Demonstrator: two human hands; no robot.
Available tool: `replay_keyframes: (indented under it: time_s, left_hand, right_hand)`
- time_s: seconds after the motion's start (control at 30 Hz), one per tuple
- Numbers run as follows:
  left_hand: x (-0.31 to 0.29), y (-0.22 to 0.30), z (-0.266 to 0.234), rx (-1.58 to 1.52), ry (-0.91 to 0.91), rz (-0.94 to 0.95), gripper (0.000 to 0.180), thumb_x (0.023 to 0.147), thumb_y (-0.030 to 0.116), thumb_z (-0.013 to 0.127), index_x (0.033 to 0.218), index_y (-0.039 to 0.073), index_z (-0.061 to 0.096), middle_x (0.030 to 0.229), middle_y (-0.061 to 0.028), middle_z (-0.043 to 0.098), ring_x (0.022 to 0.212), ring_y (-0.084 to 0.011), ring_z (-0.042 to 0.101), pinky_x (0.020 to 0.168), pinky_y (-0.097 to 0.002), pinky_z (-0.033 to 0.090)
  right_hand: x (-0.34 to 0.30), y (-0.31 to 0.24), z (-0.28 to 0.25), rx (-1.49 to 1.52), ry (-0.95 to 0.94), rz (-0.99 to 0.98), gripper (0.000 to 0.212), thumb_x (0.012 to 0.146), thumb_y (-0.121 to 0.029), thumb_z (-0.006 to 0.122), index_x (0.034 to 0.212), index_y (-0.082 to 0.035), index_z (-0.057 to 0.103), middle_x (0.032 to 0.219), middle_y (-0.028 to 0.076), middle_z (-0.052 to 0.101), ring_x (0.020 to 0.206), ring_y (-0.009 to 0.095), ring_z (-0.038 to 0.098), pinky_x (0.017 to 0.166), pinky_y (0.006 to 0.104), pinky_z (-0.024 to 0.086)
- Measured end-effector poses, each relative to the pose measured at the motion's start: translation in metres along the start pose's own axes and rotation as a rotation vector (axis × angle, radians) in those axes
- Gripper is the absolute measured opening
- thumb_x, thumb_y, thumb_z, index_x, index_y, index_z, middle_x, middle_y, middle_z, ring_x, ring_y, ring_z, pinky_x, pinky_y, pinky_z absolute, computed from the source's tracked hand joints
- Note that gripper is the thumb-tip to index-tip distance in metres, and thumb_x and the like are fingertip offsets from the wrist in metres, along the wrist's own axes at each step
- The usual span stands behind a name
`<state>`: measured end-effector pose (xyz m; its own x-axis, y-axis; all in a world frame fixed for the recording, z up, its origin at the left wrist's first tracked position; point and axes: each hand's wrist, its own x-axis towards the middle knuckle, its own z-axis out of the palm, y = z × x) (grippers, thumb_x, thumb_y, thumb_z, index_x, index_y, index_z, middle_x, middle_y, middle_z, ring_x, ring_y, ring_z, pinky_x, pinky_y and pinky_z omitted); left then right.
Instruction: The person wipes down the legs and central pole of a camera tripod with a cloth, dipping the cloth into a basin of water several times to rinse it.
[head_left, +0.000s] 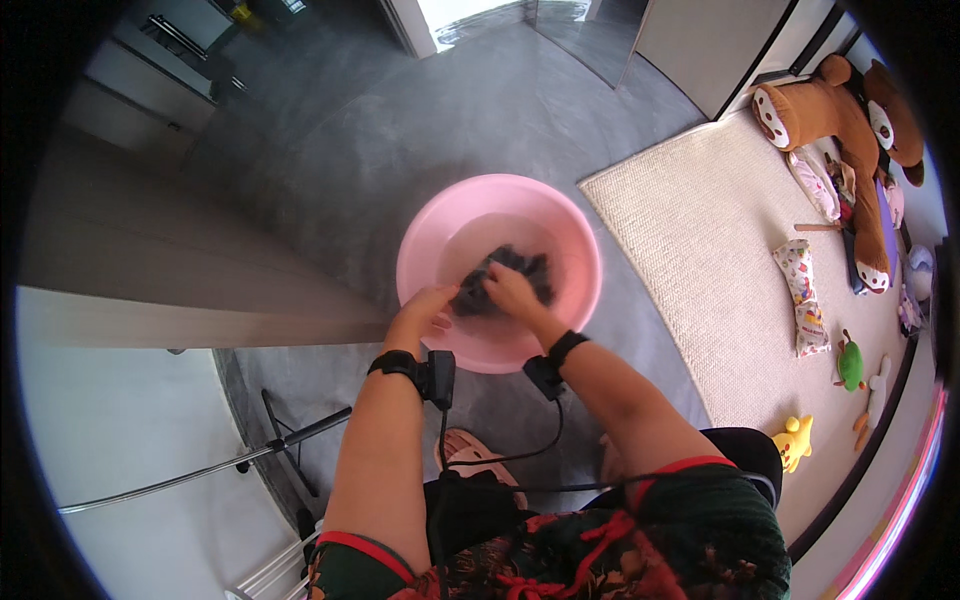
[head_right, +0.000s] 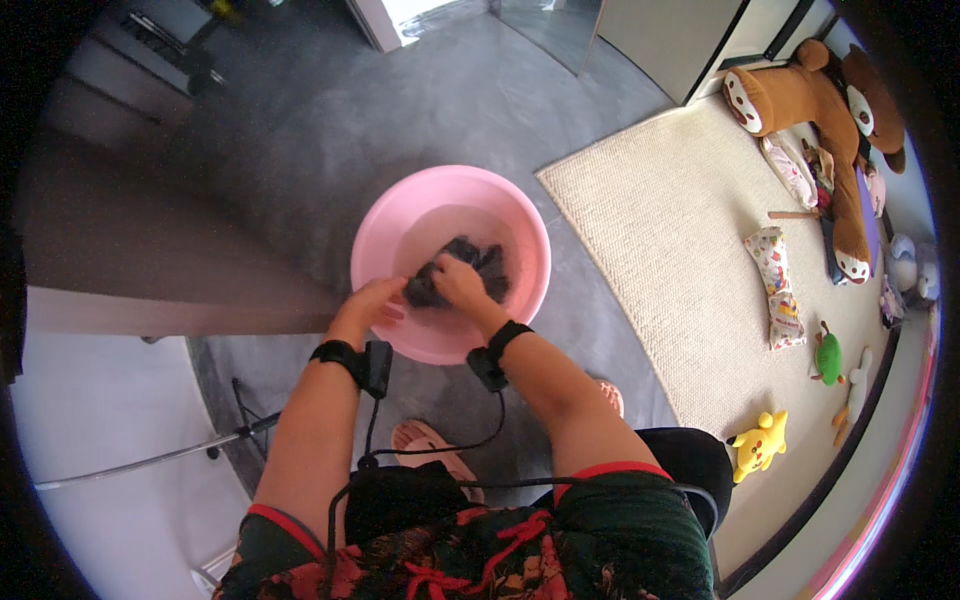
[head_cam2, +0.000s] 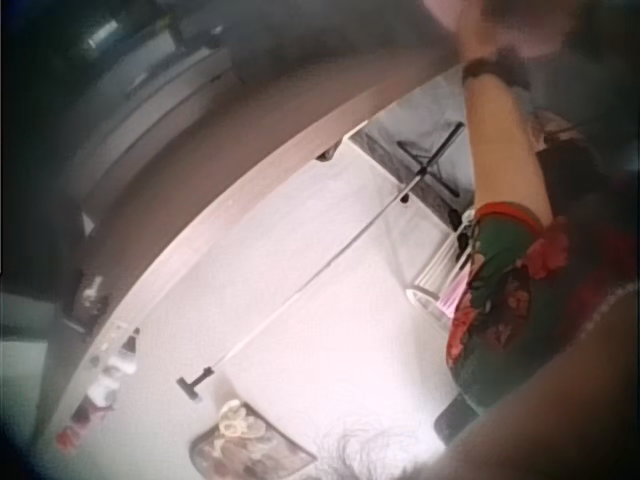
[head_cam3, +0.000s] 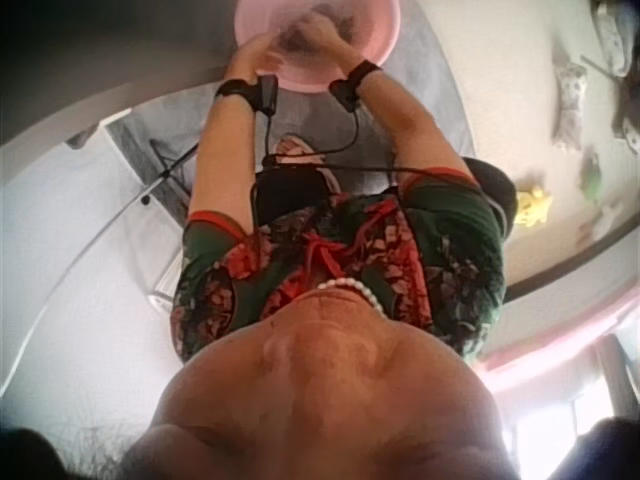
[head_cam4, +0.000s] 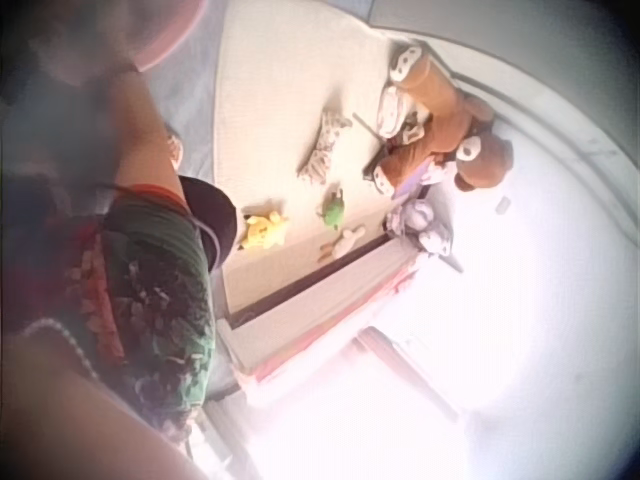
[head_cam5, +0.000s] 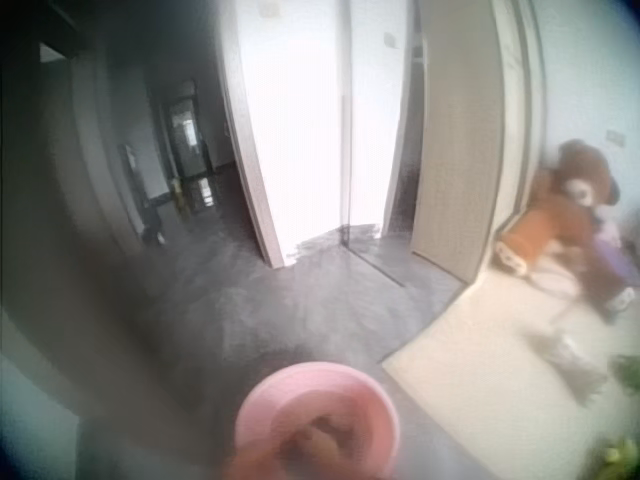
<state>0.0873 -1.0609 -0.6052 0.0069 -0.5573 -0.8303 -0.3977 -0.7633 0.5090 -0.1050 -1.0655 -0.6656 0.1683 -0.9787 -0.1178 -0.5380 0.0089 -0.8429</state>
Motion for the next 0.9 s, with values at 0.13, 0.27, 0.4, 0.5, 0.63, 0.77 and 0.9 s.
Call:
replay_keyframes:
  time_s: [0.13,0.27,0.4,0.5,0.63,0.77,0.9]
  left_hand:
    - [0.009,-0.014,-0.018,-0.656,-0.060,-0.085,0.046,0.088,0.041,0.058,0.117,0.005,0.053,0.107,-0.0163,0.058,0.088,-0.0339,0.061,0.072,-0.0523,0.053]
    - [0.021,-0.015,-0.006,-0.937,-0.180,0.111,0.046,0.088,0.040,0.058,0.117,0.004,0.053,0.108,-0.0168,0.057,0.089,-0.0355,0.061,0.073,-0.0532,0.053]
    - [0.028,-0.011,-0.002,-0.856,0.016,0.131,0.046,0.089,0.039,0.057,0.117,0.003,0.053,0.110,-0.0174,0.056,0.090,-0.0372,0.060,0.073,-0.0540,0.053]
    - [0.007,-0.005,0.000,-0.683,0.124,0.139,0.046,0.089,0.038,0.057,0.117,0.002,0.053,0.110,-0.0179,0.056,0.091,-0.0377,0.060,0.074,-0.0544,0.054]
    - [-0.002,0.046,0.045,-0.491,0.029,0.119,0.057,0.087,0.038,0.060,0.128,0.001,0.046,0.123,-0.0219,0.050,0.096,-0.0420,0.059,0.077,-0.0542,0.053]
    - [-0.006,0.016,0.001,-0.336,0.167,-0.090,0.068,0.084,0.046,0.060,0.138,0.012,0.039,0.140,-0.0219,0.034,0.098,-0.0504,0.054,0.079,-0.0572,0.051]
    - [0.000,0.012,0.011,-0.152,0.115,-0.091,0.066,0.083,0.047,0.057,0.138,0.015,0.041,0.143,-0.0199,0.034,0.100,-0.0474,0.053,0.079,-0.0578,0.049]
  right_hand:
    - [-0.003,-0.104,0.017,0.682,0.027,0.053,0.024,0.085,-0.022,0.053,0.091,0.001,0.059,0.088,0.025,0.063,0.085,0.042,0.061,0.076,0.0425,0.048]
    - [-0.013,-0.133,0.031,0.663,0.254,-0.075,0.024,0.086,-0.023,0.053,0.093,0.000,0.058,0.086,0.024,0.063,0.079,0.043,0.060,0.071,0.0430,0.048]
    - [-0.010,-0.112,0.029,-0.058,0.256,-0.160,0.018,0.087,-0.023,0.051,0.093,-0.008,0.058,0.078,0.017,0.065,0.071,0.039,0.063,0.069,0.0467,0.050]
    - [0.010,-0.066,0.024,-0.317,0.059,0.052,0.019,0.089,-0.021,0.047,0.096,-0.008,0.059,0.082,0.015,0.067,0.078,0.037,0.065,0.074,0.0473,0.050]
    - [0.030,0.078,0.008,-0.317,0.435,0.259,0.024,0.086,-0.019,0.048,0.101,-0.005,0.061,0.090,0.017,0.067,0.083,0.038,0.065,0.080,0.0479,0.049]
    - [0.017,0.063,0.032,-0.280,-0.053,0.145,0.029,0.080,-0.018,0.054,0.102,-0.002,0.065,0.095,0.021,0.067,0.088,0.039,0.064,0.082,0.0468,0.049]
    - [0.006,0.068,0.006,-0.196,-0.058,0.242,0.024,0.074,-0.013,0.058,0.093,0.000,0.066,0.092,0.022,0.066,0.087,0.036,0.064,0.074,0.0441,0.049]
